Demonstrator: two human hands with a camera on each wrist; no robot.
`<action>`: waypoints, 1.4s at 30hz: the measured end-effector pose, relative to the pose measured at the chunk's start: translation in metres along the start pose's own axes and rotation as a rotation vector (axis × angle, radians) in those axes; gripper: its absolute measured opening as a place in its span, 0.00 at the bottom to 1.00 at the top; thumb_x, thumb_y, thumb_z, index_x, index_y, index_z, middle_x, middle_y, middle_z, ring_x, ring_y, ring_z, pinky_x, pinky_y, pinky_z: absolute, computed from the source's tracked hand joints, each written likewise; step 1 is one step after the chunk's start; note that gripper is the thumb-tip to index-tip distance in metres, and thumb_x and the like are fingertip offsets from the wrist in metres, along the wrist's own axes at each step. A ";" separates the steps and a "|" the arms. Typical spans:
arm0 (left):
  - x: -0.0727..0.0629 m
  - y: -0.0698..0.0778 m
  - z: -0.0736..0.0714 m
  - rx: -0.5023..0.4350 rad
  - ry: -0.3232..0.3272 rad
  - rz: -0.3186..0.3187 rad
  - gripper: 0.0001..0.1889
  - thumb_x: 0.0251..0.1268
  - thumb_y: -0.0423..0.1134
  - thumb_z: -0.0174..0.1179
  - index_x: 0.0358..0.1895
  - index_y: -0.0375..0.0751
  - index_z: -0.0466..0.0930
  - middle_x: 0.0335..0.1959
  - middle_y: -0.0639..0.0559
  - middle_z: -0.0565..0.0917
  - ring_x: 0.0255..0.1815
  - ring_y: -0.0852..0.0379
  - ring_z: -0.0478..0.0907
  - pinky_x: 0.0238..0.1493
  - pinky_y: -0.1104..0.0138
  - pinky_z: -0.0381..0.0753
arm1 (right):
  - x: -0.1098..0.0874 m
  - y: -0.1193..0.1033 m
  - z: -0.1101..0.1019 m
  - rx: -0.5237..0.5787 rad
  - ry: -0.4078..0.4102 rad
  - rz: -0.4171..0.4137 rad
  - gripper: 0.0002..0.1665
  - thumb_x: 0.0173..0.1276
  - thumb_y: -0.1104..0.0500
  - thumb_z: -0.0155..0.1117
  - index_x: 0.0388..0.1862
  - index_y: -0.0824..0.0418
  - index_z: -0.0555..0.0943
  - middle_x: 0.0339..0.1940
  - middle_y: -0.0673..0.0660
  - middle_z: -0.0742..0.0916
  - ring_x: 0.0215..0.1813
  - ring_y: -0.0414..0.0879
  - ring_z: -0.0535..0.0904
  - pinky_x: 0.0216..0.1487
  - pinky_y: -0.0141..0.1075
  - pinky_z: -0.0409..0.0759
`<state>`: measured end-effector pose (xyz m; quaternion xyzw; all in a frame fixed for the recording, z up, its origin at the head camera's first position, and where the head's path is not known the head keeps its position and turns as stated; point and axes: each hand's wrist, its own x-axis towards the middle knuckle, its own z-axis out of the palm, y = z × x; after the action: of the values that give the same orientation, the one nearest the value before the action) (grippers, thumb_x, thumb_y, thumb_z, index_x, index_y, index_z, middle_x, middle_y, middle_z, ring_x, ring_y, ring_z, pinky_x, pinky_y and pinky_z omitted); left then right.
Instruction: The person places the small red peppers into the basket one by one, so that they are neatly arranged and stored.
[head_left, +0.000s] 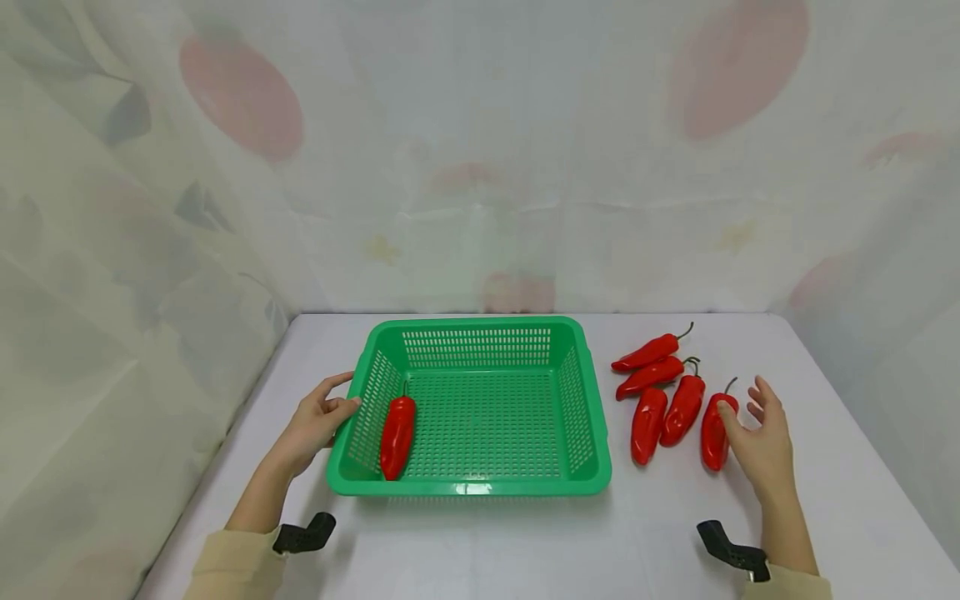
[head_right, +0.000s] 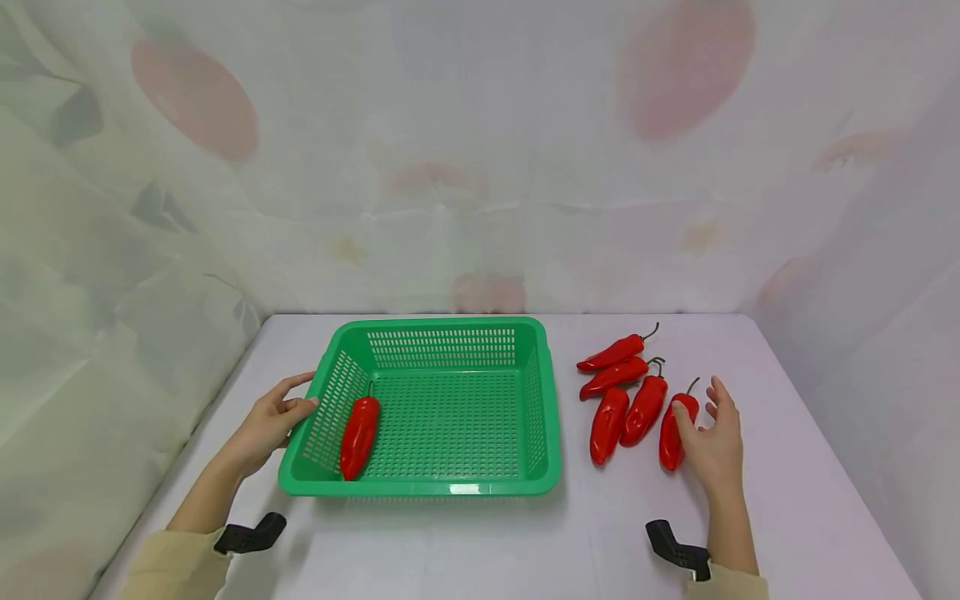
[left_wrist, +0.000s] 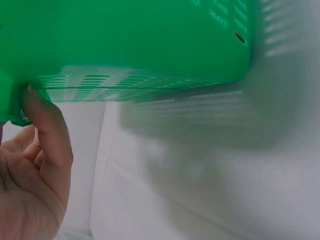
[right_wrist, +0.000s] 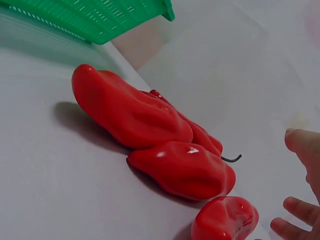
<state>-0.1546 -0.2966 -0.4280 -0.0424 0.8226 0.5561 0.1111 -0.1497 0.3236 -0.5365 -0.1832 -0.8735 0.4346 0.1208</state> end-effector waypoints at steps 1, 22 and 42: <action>0.000 0.000 0.000 0.001 -0.003 0.002 0.31 0.67 0.48 0.53 0.70 0.50 0.52 0.37 0.39 0.78 0.32 0.50 0.82 0.33 0.57 0.83 | 0.000 0.002 0.000 -0.004 -0.004 0.008 0.47 0.65 0.39 0.53 0.73 0.36 0.37 0.74 0.59 0.57 0.69 0.63 0.57 0.51 0.63 0.69; -0.001 0.000 0.000 0.001 -0.018 0.008 0.32 0.67 0.48 0.52 0.71 0.49 0.51 0.34 0.42 0.78 0.31 0.51 0.81 0.32 0.57 0.83 | -0.027 -0.052 -0.014 -0.151 -0.136 0.157 0.46 0.68 0.44 0.50 0.72 0.69 0.45 0.61 0.77 0.66 0.55 0.68 0.67 0.50 0.57 0.75; -0.002 0.002 -0.001 0.002 -0.024 0.009 0.32 0.68 0.46 0.52 0.71 0.48 0.49 0.33 0.41 0.77 0.31 0.51 0.81 0.32 0.58 0.83 | -0.024 -0.054 -0.013 -0.262 -0.187 0.188 0.45 0.65 0.43 0.52 0.67 0.75 0.54 0.48 0.75 0.71 0.49 0.66 0.68 0.35 0.46 0.81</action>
<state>-0.1527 -0.2968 -0.4252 -0.0319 0.8219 0.5563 0.1188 -0.1345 0.2927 -0.4869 -0.2369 -0.9091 0.3416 -0.0271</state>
